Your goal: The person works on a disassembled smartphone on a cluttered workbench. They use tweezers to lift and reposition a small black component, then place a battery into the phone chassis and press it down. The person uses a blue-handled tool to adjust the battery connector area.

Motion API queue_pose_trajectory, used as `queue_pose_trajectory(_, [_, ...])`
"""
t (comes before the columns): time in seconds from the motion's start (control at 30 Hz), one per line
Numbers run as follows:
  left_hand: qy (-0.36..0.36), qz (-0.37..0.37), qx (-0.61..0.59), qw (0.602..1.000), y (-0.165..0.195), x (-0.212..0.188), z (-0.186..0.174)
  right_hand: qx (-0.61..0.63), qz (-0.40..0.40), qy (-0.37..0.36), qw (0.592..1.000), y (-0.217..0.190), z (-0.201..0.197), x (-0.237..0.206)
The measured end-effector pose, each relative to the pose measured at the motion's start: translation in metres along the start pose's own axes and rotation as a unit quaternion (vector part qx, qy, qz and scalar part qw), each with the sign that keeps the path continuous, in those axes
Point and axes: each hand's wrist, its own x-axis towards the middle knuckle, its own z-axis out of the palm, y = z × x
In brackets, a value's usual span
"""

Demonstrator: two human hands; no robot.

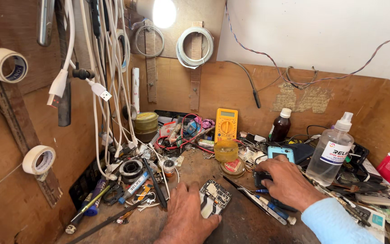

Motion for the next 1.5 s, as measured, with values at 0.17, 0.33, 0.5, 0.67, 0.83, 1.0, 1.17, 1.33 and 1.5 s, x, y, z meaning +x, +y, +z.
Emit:
queue_pose_trajectory(0.17, [0.020,0.010,-0.016,1.000,0.000,-0.004,-0.001,-0.022,-0.037,-0.004,0.999,0.000,-0.001,0.011])
queue_pose_trajectory(0.33, [0.019,0.001,-0.022,1.000,0.000,-0.007,-0.003,-0.017,-0.029,-0.027,0.999,0.007,-0.001,0.023])
queue_pose_trajectory(0.5, [0.031,0.007,-0.042,0.999,0.001,-0.011,-0.005,-0.011,-0.077,0.032,0.996,0.026,0.000,0.036])
queue_pose_trajectory(0.67, [-0.008,0.000,-0.024,1.000,0.004,-0.011,-0.009,0.117,-0.010,0.037,0.992,0.043,-0.006,0.048])
queue_pose_trajectory(0.83, [-0.001,0.005,-0.019,1.000,0.003,-0.011,-0.008,0.231,0.039,0.093,0.968,0.025,-0.020,0.039])
queue_pose_trajectory(1.0, [0.079,0.046,-0.081,0.992,-0.010,-0.009,0.000,0.362,0.062,0.045,0.929,-0.021,-0.019,0.017])
queue_pose_trajectory(1.17, [0.185,0.104,-0.232,0.949,-0.015,0.006,0.006,0.476,0.087,-0.037,0.874,-0.058,-0.008,0.006])
queue_pose_trajectory(1.33, [0.100,0.007,-0.399,0.911,-0.006,0.017,0.008,0.564,0.093,-0.056,0.819,-0.071,0.007,-0.001])
queue_pose_trajectory(1.5, [0.023,-0.118,-0.461,0.879,-0.001,0.016,0.009,0.585,0.113,-0.051,0.801,-0.074,0.023,-0.007])
